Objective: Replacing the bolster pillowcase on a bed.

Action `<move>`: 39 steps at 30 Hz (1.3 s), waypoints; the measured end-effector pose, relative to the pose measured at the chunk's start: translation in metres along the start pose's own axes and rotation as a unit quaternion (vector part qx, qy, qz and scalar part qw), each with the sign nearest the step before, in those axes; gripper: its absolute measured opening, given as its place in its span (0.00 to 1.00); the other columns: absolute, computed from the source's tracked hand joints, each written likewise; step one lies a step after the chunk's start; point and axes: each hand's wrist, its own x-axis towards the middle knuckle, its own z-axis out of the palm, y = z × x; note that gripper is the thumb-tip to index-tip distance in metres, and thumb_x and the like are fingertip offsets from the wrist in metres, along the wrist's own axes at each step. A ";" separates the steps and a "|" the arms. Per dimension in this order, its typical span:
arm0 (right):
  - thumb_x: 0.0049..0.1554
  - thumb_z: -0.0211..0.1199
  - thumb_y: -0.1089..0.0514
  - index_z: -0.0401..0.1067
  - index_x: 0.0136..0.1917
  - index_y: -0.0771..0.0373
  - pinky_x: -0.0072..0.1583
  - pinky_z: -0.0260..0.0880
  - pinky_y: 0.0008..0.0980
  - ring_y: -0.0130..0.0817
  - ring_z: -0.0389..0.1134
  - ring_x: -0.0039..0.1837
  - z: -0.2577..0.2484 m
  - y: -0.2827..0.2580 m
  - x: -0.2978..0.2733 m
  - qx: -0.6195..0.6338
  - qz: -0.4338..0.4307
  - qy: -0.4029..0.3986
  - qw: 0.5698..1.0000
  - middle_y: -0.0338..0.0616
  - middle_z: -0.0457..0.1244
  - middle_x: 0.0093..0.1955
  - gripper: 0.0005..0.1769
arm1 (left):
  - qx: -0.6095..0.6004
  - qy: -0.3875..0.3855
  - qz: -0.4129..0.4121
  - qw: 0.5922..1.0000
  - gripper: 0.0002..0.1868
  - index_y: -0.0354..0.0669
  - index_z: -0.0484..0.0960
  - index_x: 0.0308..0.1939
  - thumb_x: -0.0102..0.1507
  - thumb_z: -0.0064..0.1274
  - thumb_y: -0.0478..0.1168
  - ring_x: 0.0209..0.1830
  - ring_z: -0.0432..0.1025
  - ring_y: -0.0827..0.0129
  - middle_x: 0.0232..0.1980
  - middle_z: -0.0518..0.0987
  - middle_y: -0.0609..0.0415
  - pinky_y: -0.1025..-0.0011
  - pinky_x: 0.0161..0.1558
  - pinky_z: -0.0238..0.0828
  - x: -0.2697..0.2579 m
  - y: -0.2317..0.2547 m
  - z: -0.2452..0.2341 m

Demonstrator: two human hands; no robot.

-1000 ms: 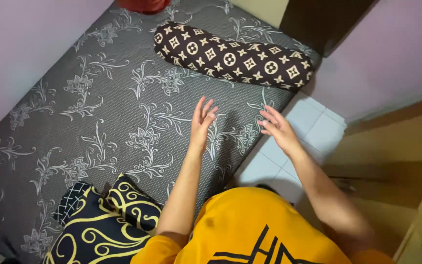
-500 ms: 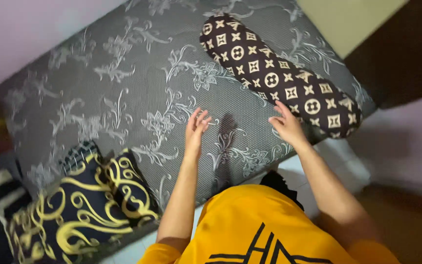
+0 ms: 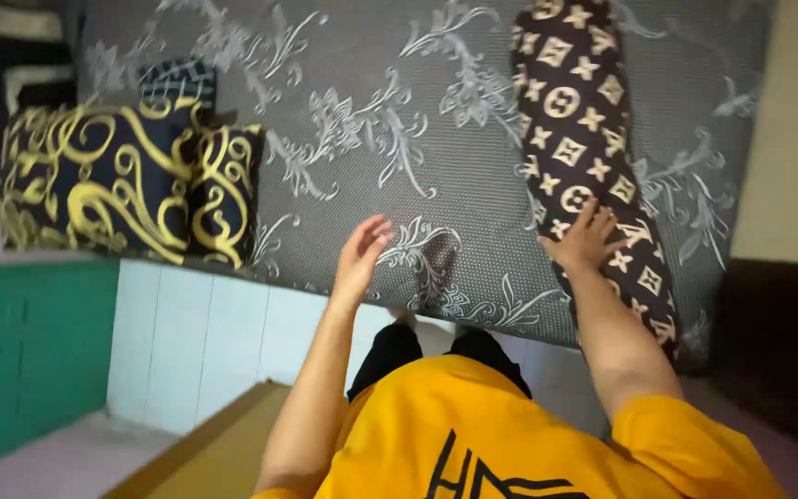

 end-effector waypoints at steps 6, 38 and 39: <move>0.48 0.75 0.47 0.58 0.75 0.59 0.70 0.58 0.62 0.60 0.63 0.70 0.023 0.026 0.048 -0.028 -0.016 0.090 0.995 0.60 0.62 0.68 0.47 | 0.002 0.144 -0.065 0.988 0.25 0.37 0.69 0.69 0.68 0.49 0.38 0.60 0.76 0.63 0.66 0.77 0.45 0.72 0.57 0.70 -0.056 -0.017 -0.041; 0.49 0.71 0.51 0.67 0.57 0.67 0.63 0.64 0.42 0.50 0.65 0.62 -0.093 -0.249 -0.255 0.163 -0.639 -0.022 0.751 0.58 0.63 0.58 0.28 | -0.619 -0.052 0.101 0.777 0.31 0.37 0.67 0.67 0.72 0.32 0.59 0.56 0.67 0.58 0.61 0.69 0.46 0.59 0.54 0.69 -0.037 0.012 -0.133; 0.52 0.68 0.49 0.63 0.64 0.67 0.69 0.61 0.43 0.51 0.62 0.68 -0.091 -0.250 -0.257 0.233 -0.632 -0.043 0.737 0.61 0.60 0.64 0.32 | -0.636 -0.061 0.100 0.763 0.31 0.38 0.67 0.67 0.73 0.32 0.58 0.57 0.67 0.58 0.62 0.70 0.46 0.60 0.56 0.69 -0.034 -0.002 -0.133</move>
